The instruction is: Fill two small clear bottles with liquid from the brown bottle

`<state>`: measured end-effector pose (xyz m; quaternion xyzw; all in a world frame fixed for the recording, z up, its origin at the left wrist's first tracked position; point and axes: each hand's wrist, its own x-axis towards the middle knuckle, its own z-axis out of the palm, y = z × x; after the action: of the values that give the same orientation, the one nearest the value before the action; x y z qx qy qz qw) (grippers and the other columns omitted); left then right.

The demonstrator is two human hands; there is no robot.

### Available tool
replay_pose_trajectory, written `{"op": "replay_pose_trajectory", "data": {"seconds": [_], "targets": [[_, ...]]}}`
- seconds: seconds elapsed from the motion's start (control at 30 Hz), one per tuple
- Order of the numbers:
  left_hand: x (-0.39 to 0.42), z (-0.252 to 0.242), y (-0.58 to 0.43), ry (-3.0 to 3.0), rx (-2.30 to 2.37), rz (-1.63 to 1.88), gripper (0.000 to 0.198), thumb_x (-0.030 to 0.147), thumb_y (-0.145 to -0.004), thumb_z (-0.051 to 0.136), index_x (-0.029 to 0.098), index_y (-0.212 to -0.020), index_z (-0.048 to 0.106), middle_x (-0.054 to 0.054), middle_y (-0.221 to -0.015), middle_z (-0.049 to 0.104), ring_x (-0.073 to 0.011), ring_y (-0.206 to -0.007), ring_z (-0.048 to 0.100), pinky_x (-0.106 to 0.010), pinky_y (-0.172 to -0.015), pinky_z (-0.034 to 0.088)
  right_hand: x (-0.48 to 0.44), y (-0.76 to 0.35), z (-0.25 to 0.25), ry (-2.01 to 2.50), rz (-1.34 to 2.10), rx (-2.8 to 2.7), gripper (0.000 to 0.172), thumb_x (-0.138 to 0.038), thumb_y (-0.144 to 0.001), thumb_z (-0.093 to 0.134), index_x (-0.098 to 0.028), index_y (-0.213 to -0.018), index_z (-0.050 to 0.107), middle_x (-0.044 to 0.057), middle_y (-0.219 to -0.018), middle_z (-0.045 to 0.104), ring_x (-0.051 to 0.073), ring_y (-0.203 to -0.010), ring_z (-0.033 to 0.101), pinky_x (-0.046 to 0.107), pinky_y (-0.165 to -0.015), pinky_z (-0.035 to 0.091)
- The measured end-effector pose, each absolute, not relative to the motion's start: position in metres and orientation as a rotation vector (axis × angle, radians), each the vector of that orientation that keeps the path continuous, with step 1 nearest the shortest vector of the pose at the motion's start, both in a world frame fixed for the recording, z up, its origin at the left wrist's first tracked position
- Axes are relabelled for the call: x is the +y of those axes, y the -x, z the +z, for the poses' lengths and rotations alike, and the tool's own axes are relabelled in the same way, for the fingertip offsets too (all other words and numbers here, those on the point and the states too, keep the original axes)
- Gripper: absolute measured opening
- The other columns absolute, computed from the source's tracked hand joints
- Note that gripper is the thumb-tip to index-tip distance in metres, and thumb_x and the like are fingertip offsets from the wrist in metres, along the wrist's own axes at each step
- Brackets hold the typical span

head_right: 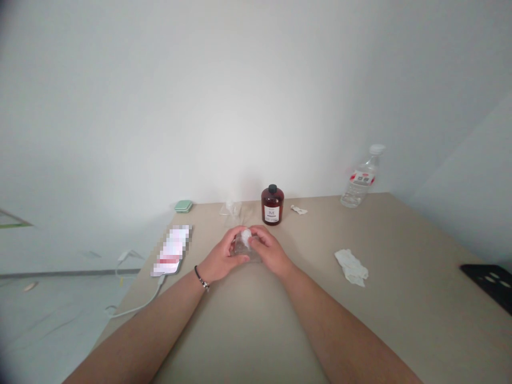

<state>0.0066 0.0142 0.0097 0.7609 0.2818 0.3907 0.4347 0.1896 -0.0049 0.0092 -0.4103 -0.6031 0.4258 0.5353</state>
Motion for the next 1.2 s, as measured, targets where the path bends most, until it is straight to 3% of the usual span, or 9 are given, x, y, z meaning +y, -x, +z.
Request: {"op": "replay_pose_trajectory", "data": {"seconds": [0.23, 0.4, 0.57, 0.83, 1.03, 1.2], "targets": [[0.0136, 0.0107, -0.0073, -1.905, 0.719, 0.968, 0.071, 0.014, -0.074, 0.076, 0.026, -0.137, 0.044, -0.009, -0.136, 0.049, -0.028, -0.127, 0.048, -0.047, -0.111, 0.036, -0.004, -0.1876, 0.0068, 0.935, 1.116, -1.373, 0.039, -0.056, -0.079, 0.069, -0.023, -0.099, 0.062, 0.003, -0.095, 0.064, 0.021, -0.088, 0.06, 0.037, -0.083, 0.047], [0.014, 0.0089, -0.0074, -1.901, 0.709, 0.981, 0.071, 0.016, -0.075, 0.076, 0.027, -0.138, 0.044, -0.009, -0.135, 0.05, -0.0277, -0.127, 0.049, -0.048, -0.112, 0.036, -0.0048, -0.1891, 0.0095, 0.973, 1.082, -1.386, 0.036, -0.056, -0.084, 0.063, -0.023, -0.098, 0.065, 0.004, -0.098, 0.065, 0.023, -0.096, 0.06, 0.039, -0.09, 0.045], [0.0137, 0.0085, -0.0065, -1.901, 0.708, 0.982, 0.072, 0.017, -0.074, 0.077, 0.028, -0.138, 0.045, -0.008, -0.136, 0.05, -0.0276, -0.127, 0.049, -0.047, -0.112, 0.037, -0.0055, -0.1865, 0.0093, 0.921, 1.094, -1.378, 0.039, -0.052, -0.077, 0.072, -0.024, -0.101, 0.061, 0.003, -0.097, 0.065, 0.022, -0.094, 0.06, 0.038, -0.088, 0.046], [0.0132, 0.0087, -0.0067, -1.909, 0.721, 0.972, 0.073, 0.016, -0.074, 0.077, 0.028, -0.138, 0.044, -0.009, -0.137, 0.049, -0.0282, -0.128, 0.048, -0.048, -0.112, 0.035, -0.0044, -0.1897, 0.0083, 0.954, 1.034, -1.441, 0.039, -0.059, -0.082, 0.065, -0.024, -0.1, 0.066, 0.006, -0.104, 0.063, 0.025, -0.1, 0.059, 0.041, -0.091, 0.045], [0.0135, 0.0076, -0.0071, -1.88, 0.69, 0.974, 0.072, 0.015, -0.075, 0.076, 0.027, -0.138, 0.043, -0.009, -0.139, 0.048, -0.0282, -0.129, 0.047, -0.047, -0.112, 0.036, -0.0053, -0.186, 0.0054, 0.941, 1.108, -1.405, 0.039, -0.05, -0.08, 0.07, -0.023, -0.106, 0.058, 0.004, -0.101, 0.064, 0.021, -0.094, 0.06, 0.038, -0.088, 0.047], [0.0156, 0.0038, -0.0061, -1.901, 0.68, 0.977, 0.072, 0.018, -0.076, 0.076, 0.028, -0.14, 0.042, -0.009, -0.139, 0.048, -0.0284, -0.129, 0.048, -0.047, -0.112, 0.035, -0.0044, -0.1877, 0.0061, 0.934, 1.06, -1.454, 0.039, -0.055, -0.083, 0.066, -0.022, -0.104, 0.061, 0.005, -0.102, 0.063, 0.023, -0.097, 0.059, 0.039, -0.089, 0.045]]}}
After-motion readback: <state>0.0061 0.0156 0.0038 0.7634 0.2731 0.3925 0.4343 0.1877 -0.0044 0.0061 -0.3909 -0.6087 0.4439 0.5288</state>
